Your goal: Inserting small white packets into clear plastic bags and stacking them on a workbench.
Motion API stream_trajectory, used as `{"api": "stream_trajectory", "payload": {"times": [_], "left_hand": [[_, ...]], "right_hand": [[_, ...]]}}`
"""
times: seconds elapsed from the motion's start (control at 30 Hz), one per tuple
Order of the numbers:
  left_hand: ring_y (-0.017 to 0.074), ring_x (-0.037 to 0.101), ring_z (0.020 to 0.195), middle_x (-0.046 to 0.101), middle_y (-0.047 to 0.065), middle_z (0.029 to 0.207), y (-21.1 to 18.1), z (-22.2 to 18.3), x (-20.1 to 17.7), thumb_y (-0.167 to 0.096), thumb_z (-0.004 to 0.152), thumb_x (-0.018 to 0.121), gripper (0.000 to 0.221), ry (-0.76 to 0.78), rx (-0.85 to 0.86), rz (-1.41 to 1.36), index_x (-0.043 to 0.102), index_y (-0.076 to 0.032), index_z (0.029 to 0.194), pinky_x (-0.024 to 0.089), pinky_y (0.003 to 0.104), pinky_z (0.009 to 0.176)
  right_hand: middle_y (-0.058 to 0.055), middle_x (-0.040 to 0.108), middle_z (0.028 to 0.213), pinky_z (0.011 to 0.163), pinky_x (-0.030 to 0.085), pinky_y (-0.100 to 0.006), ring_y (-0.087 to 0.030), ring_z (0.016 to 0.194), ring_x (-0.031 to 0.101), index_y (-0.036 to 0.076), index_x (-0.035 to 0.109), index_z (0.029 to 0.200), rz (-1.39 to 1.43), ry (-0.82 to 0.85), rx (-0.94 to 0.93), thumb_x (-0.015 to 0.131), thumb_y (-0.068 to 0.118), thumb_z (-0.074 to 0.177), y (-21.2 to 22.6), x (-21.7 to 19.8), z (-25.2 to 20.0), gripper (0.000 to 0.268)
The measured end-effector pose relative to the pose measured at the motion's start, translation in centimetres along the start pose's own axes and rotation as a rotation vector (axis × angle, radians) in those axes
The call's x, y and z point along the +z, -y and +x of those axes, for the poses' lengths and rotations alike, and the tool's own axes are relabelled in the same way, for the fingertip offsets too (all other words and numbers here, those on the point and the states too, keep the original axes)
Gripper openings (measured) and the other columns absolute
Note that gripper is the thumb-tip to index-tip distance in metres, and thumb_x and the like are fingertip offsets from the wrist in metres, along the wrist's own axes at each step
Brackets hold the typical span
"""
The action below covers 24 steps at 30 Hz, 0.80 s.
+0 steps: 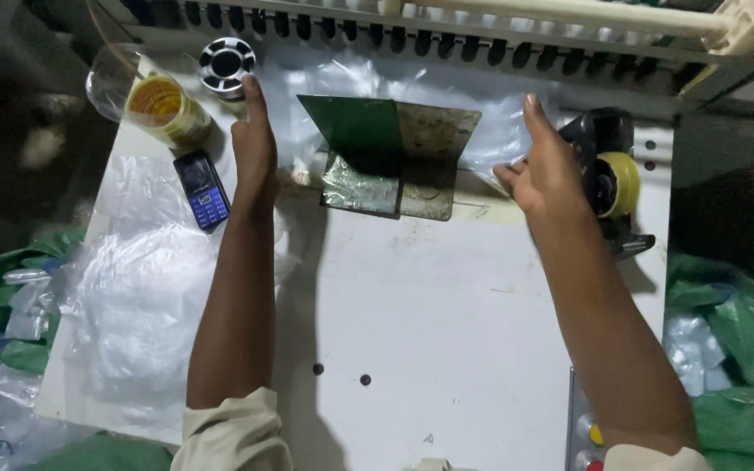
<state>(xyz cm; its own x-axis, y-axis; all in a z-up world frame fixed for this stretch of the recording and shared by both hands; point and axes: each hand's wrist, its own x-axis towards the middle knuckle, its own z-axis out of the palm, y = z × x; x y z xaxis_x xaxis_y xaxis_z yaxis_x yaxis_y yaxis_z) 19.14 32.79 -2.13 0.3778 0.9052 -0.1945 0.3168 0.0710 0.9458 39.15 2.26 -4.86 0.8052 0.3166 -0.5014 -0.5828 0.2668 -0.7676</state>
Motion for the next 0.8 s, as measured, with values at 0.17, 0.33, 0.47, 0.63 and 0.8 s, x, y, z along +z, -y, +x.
{"api": "stream_trajectory", "payload": {"times": [0.17, 0.33, 0.47, 0.63, 0.8], "left_hand": [[0.0410, 0.060, 0.127, 0.066, 0.018, 0.129, 4.4, 5.5, 1.5, -0.076, 0.073, 0.085, 0.103, 0.127, 0.038, 0.557, 0.059, 0.000, 0.137, 0.036, 0.066, 0.105], [0.0471, 0.051, 0.133, 0.056, 0.031, 0.132, 3.6, 4.2, 2.0, -0.050, 0.082, 0.085, 0.088, -0.020, 0.169, 0.183, 0.050, 0.010, 0.136, 0.030, 0.061, 0.109], [0.0182, 0.065, 0.082, 0.070, 0.023, 0.088, -2.0, -6.2, -0.8, -0.025, 0.089, 0.085, 0.035, -0.200, 0.743, -0.336, 0.071, 0.005, 0.102, 0.056, 0.034, 0.081], [0.0413, 0.062, 0.119, 0.062, 0.023, 0.122, -3.5, -17.3, -6.3, -0.031, 0.084, 0.074, 0.053, 0.229, 0.151, -0.367, 0.061, 0.000, 0.125, 0.045, 0.055, 0.118], [0.0245, 0.070, 0.089, 0.072, 0.011, 0.100, 1.0, -20.3, -6.8, -0.040, 0.074, 0.075, 0.066, 0.871, -0.097, 0.015, 0.062, -0.003, 0.127, 0.058, 0.034, 0.076]], "right_hand": [[-0.023, 0.010, 0.165, 0.120, 0.021, -0.067, -0.054, 0.150, 0.010, 0.011, 0.052, 0.148, -0.163, 0.013, 0.087, 0.091, 0.028, 0.085, 0.5, 3.5, -0.9, 0.077], [-0.022, 0.052, 0.139, 0.106, 0.023, -0.072, -0.042, 0.134, 0.045, 0.005, 0.057, 0.136, -0.166, -0.157, -0.240, 0.099, 0.011, 0.072, -2.3, 2.3, 1.6, 0.077], [-0.030, 0.054, 0.124, 0.109, 0.033, -0.057, -0.036, 0.128, 0.052, -0.007, 0.051, 0.131, -0.377, -0.410, -0.512, 0.082, 0.012, 0.075, -5.1, -0.7, -6.0, 0.067], [-0.023, 0.059, 0.118, 0.099, 0.046, -0.047, -0.027, 0.115, 0.059, -0.007, 0.055, 0.131, -0.299, -0.564, -0.483, 0.082, 0.005, 0.078, -7.7, -4.7, -17.5, 0.060], [-0.012, 0.063, 0.138, 0.103, 0.053, -0.036, -0.027, 0.128, 0.062, 0.001, 0.051, 0.137, -0.202, -0.603, -0.066, 0.067, 0.012, 0.087, -7.6, -6.1, -25.6, 0.054]]}}
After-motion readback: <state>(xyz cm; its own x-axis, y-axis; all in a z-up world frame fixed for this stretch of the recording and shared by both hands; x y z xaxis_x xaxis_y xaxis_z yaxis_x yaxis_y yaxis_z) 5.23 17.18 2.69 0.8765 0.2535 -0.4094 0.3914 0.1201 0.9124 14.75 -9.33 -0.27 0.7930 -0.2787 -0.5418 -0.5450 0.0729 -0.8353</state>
